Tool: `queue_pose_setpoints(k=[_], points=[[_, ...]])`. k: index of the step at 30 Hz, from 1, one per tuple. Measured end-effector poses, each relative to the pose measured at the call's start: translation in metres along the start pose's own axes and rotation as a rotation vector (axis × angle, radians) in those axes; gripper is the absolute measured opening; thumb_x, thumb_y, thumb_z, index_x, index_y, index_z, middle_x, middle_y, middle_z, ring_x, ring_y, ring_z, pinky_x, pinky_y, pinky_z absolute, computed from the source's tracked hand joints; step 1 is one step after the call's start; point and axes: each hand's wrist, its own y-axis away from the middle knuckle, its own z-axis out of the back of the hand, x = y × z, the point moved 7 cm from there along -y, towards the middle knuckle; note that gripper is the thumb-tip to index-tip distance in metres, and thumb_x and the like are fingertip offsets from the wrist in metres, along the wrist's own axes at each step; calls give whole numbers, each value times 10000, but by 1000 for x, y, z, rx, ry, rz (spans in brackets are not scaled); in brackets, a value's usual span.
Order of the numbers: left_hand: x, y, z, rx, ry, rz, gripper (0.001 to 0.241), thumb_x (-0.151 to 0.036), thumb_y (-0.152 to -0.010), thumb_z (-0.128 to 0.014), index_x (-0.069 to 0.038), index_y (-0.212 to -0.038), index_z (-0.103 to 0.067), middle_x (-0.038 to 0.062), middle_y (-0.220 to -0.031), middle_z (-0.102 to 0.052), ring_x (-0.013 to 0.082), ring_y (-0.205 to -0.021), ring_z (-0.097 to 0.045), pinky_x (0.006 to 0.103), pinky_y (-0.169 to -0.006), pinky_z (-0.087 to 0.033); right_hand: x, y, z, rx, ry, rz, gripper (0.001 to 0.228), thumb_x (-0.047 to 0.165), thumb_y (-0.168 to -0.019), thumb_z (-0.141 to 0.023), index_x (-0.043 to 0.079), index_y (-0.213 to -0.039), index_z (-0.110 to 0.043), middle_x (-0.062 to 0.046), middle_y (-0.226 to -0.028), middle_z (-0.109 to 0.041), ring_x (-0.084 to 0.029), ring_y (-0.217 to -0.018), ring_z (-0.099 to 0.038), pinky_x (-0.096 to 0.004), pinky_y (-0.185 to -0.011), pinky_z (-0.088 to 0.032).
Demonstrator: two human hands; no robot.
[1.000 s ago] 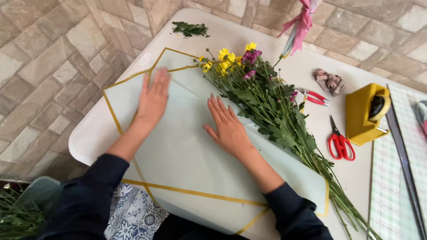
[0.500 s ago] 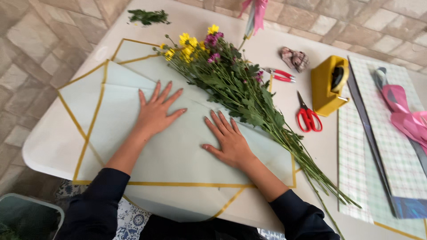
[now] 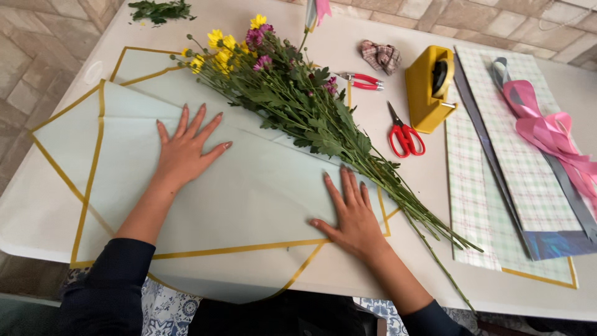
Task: The person prepares a bouquet of flowers by arranging them on a sheet of wrapping paper, gathering the stems together, and securing them with a clear tie.
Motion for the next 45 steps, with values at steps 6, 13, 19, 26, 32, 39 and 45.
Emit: queue_pose_setpoints(k=[6, 13, 19, 26, 32, 39, 45], points=[[-2, 2, -1, -6, -18, 2, 621, -670, -933, -284, -434, -1504, -222, -23, -1627, -129, 254, -1504, -30, 724, -1099, -34, -18, 27, 5, -36, 75, -117, 1009, 803, -777, -494, 200, -1539, -224, -223, -1529, -239, -357, -1426, -240, -493, -1138, -239], [-58, -7, -30, -240, -309, -278, 489, -201, -981, -414, -242, -1467, -375, 41, -1574, -337, 228, -1482, -240, 553, -1196, -100, -57, -7, 62, -275, -51, -119, 557, 361, -788, -705, 237, -1315, -573, 22, -1163, -663, -159, -1117, -607, -324, -911, -510], [-120, -59, -100, 28, 1526, 285, 720, -457, -895, -676, 7, -1343, -355, 259, -1108, -618, 348, -873, -708, 405, -717, -605, -100, -71, 62, -187, -295, -242, 978, 475, -595, -887, 58, -1383, -486, -153, -1230, -551, -312, -1145, -580, -431, -964, -498], [-113, -100, -114, -62, 1742, 540, 1009, -424, -895, -681, 183, -1388, -42, 411, -1124, -481, 425, -905, -688, 491, -799, -590, -116, -77, 40, -13, -430, -334, 940, 420, -566, -900, 71, -1345, -506, -160, -1144, -587, -348, -1084, -627, -446, -966, -506], [-119, -82, -83, -74, 1774, 670, 1301, -474, -793, -762, 45, -1403, 263, 358, -1032, -536, 415, -785, -709, 472, -696, -625, -132, -80, 17, -100, -356, -266, 763, 281, -580, -845, 113, -1253, -529, -123, -1105, -580, -354, -1032, -640, -453, -912, -540], [-134, -73, -47, 24, 1765, 589, 1104, -550, -719, -774, 174, -1383, -271, 333, -1279, -414, 325, -847, -706, 365, -629, -569, -118, -79, 48, -279, -232, -164, 722, 82, -594, -796, 37, -1257, -513, -201, -1139, -573, -448, -1020, -612, -541, -849, -514], [-144, -53, 25, 83, 1797, 444, 1189, -591, -663, -770, 141, -1417, -215, 315, -1441, -303, 369, -1008, -661, 576, -897, -471, -105, -74, 88, -420, -182, -113, 728, 29, -574, -812, 31, -1245, -527, -210, -1074, -567, -460, -999, -599, -554, -826, -499]])
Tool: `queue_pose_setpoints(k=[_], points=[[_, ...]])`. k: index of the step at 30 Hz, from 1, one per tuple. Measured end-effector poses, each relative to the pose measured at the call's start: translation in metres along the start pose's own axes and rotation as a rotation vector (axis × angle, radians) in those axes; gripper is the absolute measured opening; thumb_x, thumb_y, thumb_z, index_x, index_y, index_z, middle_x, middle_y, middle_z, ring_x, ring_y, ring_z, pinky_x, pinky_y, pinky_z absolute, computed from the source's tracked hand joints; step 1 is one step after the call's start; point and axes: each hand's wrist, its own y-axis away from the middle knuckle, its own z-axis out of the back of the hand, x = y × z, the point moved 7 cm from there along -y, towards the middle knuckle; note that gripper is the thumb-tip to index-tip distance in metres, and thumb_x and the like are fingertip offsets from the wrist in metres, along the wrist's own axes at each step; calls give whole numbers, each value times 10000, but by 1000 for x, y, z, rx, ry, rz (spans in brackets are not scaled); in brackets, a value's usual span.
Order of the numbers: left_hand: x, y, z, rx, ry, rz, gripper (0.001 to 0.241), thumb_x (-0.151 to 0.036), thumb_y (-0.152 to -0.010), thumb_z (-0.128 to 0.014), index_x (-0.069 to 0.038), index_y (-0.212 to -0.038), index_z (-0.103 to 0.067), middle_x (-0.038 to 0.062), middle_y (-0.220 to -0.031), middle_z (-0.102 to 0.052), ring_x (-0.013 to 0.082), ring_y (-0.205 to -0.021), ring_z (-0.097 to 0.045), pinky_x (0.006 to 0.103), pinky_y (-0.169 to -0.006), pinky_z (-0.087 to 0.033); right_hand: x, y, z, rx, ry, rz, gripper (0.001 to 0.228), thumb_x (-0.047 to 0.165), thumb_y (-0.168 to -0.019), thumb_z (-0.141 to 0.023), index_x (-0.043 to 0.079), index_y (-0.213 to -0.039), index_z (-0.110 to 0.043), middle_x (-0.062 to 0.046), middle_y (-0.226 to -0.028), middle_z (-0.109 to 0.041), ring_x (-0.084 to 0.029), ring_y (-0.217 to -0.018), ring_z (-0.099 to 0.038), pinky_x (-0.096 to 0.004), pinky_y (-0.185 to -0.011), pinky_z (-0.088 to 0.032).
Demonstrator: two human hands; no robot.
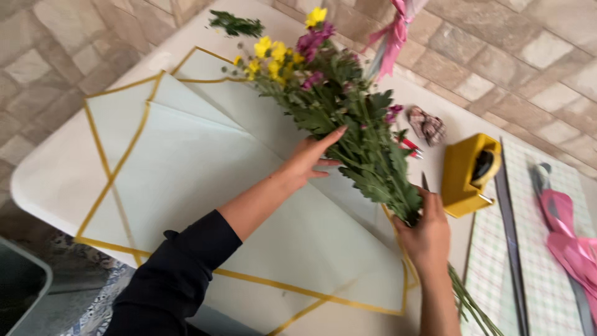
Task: The person prepares a bouquet of flowers by arranging them on a sheet of wrapping paper, gathering the stems together, and securing them with a clear tie.
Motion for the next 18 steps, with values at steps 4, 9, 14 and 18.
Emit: queue_pose_setpoints(k=[4, 9, 14, 18], points=[[-34, 30, -6, -19, -46, 73, 764, -551, -593, -594, -115, -1217, -532, -69, -1431, -541, 208, -1098, -632, 418, -953, -487, 5, -5, 21, -97, 47, 97, 679, 145, -614, -743, 34, -1255, -549, -121, -1013, -551, -306, -779, -561, -421, -714, -466], [-53, 51, 17, 52, 145, -81, 832, -505, -619, -619, -162, -1366, -492, -33, -1499, -438, 193, -944, -521, 353, -870, -556, 46, -2, 33, -86, -2, 87, 701, 111, -626, -753, 58, -1292, -538, -98, -1033, -538, -259, -783, -566, -381, -734, -460], [-51, 62, 61, 65, 252, -132, 792, -450, -721, -594, -245, -1455, -382, -160, -1539, -314, 75, -632, -321, 412, -869, -577, 88, 11, 9, -92, 11, 180, 722, 158, -637, -783, 51, -1301, -520, -134, -1145, -532, -321, -1000, -554, -437, -803, -460], [-21, 60, 109, -58, 202, -41, 809, -474, -711, -578, -245, -1463, -385, -62, -1491, -392, 211, -1183, -428, 372, -925, -529, 106, 15, -27, 35, -46, 154, 684, 208, -672, -794, 115, -1283, -501, -83, -1166, -521, -266, -1045, -567, -432, -681, -498]])
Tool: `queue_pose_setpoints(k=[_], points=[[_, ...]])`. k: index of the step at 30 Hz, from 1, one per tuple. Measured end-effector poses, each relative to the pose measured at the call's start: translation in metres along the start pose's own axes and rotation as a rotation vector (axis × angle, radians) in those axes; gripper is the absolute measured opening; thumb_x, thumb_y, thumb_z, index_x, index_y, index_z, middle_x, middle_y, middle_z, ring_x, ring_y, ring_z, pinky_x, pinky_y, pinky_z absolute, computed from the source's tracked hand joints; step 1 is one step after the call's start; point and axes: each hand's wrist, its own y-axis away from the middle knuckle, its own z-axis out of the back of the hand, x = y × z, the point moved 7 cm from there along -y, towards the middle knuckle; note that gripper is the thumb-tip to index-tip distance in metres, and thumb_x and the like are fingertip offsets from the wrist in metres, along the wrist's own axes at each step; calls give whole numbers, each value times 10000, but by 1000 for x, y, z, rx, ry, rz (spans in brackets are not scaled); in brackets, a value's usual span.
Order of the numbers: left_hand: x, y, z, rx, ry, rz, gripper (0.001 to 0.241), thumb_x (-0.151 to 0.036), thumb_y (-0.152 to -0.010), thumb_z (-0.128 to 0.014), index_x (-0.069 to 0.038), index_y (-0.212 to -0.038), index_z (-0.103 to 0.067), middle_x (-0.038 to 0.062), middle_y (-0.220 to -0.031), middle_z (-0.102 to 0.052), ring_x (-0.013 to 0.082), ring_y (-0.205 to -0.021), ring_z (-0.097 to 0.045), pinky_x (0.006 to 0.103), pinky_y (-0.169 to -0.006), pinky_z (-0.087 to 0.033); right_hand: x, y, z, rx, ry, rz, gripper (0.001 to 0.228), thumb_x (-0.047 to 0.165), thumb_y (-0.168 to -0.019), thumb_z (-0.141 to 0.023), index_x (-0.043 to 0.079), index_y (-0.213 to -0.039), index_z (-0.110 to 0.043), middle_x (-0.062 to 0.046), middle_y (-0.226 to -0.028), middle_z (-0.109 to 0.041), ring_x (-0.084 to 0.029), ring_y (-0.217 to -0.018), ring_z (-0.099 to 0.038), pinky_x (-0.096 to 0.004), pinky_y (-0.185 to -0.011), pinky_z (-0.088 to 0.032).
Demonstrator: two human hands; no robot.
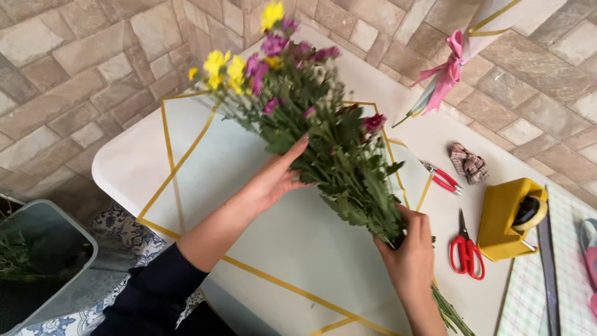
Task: The person prepares a bouquet of flowers by arranging them on a sheet of wrapping paper, gathering the stems together, and securing them with a clear tie.
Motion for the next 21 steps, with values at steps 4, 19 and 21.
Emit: queue_pose_setpoints(k=[4, 19, 21], points=[[22, -10, 46, -77, -56, 86, 868, -532, -649, -634, -298, -1452, -402, 5, -1581, -297, 205, -1230, -525, 346, -901, -558, -5, -3, -35, 118, -27, -2, 734, 295, -667, -836, 140, -1292, -485, -55, -1151, -512, -225, -1021, -564, -415, -712, -523], [-43, 31, 107, -582, -1300, -388, 282, -347, -826, -735, -160, -1011, -635, -46, -811, -743, 174, -779, -712, 406, -684, -530, -27, -13, -87, 341, -130, 77, 815, 405, -784, -693, 54, -1421, -324, -119, -1279, -482, -271, -1083, -520, -397, -934, -433], [-45, 25, 113, -571, -1242, -396, 340, -291, -812, -749, -132, -1045, -561, 15, -913, -686, 197, -766, -699, 404, -688, -509, -39, -18, -93, 388, -137, -15, 811, 419, -756, -718, 95, -1412, -367, -112, -1234, -529, -269, -1127, -502, -384, -959, -411]])
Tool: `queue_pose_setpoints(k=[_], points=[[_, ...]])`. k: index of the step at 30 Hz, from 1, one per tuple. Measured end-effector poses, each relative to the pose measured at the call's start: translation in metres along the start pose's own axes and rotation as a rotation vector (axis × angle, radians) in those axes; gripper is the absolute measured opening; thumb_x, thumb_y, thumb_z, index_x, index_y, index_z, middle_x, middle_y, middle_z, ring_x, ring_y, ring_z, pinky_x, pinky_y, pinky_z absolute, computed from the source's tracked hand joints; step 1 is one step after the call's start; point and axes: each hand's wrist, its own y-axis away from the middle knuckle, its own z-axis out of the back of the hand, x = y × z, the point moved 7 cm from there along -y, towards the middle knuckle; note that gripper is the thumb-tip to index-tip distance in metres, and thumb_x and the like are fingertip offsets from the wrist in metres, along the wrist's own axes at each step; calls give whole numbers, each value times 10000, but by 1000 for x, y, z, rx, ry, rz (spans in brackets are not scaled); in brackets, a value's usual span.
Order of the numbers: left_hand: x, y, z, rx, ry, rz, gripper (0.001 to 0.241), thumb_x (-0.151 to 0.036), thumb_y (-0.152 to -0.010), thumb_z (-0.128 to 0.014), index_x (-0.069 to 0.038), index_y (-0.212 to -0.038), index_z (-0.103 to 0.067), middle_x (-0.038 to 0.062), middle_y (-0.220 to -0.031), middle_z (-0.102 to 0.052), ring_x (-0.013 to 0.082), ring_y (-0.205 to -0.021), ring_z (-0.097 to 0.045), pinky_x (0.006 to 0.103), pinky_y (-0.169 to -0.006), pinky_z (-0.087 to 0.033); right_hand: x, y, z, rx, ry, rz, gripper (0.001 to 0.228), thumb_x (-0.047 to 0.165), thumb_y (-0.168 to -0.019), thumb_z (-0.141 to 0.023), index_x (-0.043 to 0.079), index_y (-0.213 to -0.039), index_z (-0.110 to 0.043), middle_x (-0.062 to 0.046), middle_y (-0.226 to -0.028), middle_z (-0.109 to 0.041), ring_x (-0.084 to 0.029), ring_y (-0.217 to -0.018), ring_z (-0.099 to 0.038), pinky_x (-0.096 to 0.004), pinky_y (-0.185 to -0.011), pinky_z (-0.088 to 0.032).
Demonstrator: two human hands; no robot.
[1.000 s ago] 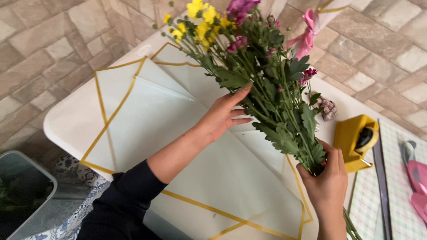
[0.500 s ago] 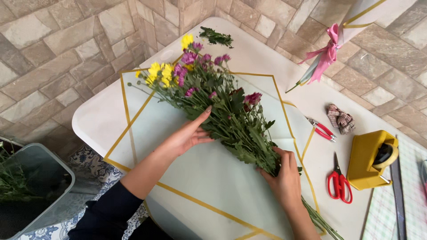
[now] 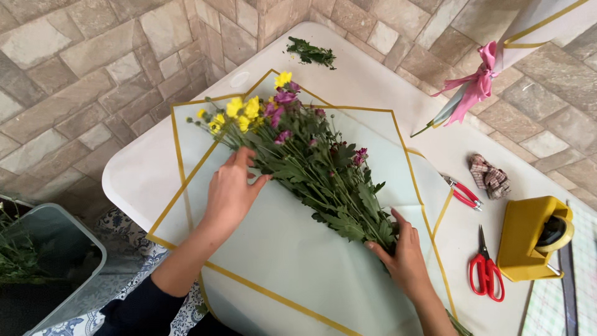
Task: The person prepares a bouquet of flowers by arranging them on a sheet of wrapping paper, gathering the stems together, and securing them with a clear tie.
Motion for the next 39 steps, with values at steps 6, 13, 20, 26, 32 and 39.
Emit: queue_pose_setpoints(k=[6, 13, 20, 26, 32, 39], points=[[16, -19, -20, 123, 483, 236, 467, -389, -757, -737, -50, -998, -526, 71, -942, -660, 161, -796, -691, 297, -657, -576, 10, -7, 12, 150, -94, -291, 808, 383, -642, -821, 175, -1351, -496, -10, -1216, -580, -171, -1058, -603, -302, -870, -458], [35, -37, -55, 96, 923, 476, 703, -400, -709, -734, -18, -1206, -417, 69, -944, -468, 226, -853, -663, 341, -742, -586, 17, -5, 22, -41, -86, -197, 808, 270, -558, -874, 254, -1275, -503, -27, -1062, -602, -168, -944, -609, -312, -779, -443], [18, -41, -46, 107, 1002, 401, 609, -324, -736, -694, -195, -1288, -471, 15, -1280, -627, 171, -1131, -607, 380, -883, -504, 43, 5, 37, -131, -66, -120, 811, 216, -585, -870, 187, -1297, -482, 16, -984, -507, -168, -789, -533, -313, -680, -453], [51, -53, -85, 203, 1266, 400, 268, -162, -855, -655, -25, -1075, -587, 90, -1045, -709, 105, -667, -583, 243, -612, -488, 28, 1, 15, -125, 106, -47, 858, 265, -606, -861, 149, -1342, -436, -37, -1128, -497, -177, -1090, -583, -432, -734, -533], [65, -60, -94, 225, 1312, 450, 175, -178, -819, -598, -77, -962, -589, 71, -992, -675, 241, -885, -670, 323, -811, -538, 21, 7, 1, -28, 83, -184, 802, 339, -714, -791, 183, -1379, -372, -21, -1167, -441, -156, -1122, -539, -450, -671, -539], [71, -74, -105, 308, 1522, 317, 36, -185, -851, -559, -170, -820, -550, 53, -973, -681, 202, -840, -610, 364, -811, -486, 25, 11, 15, -118, 85, -127, 842, 255, -681, -806, 192, -1392, -360, -35, -1184, -437, -151, -1094, -582, -443, -606, -542]])
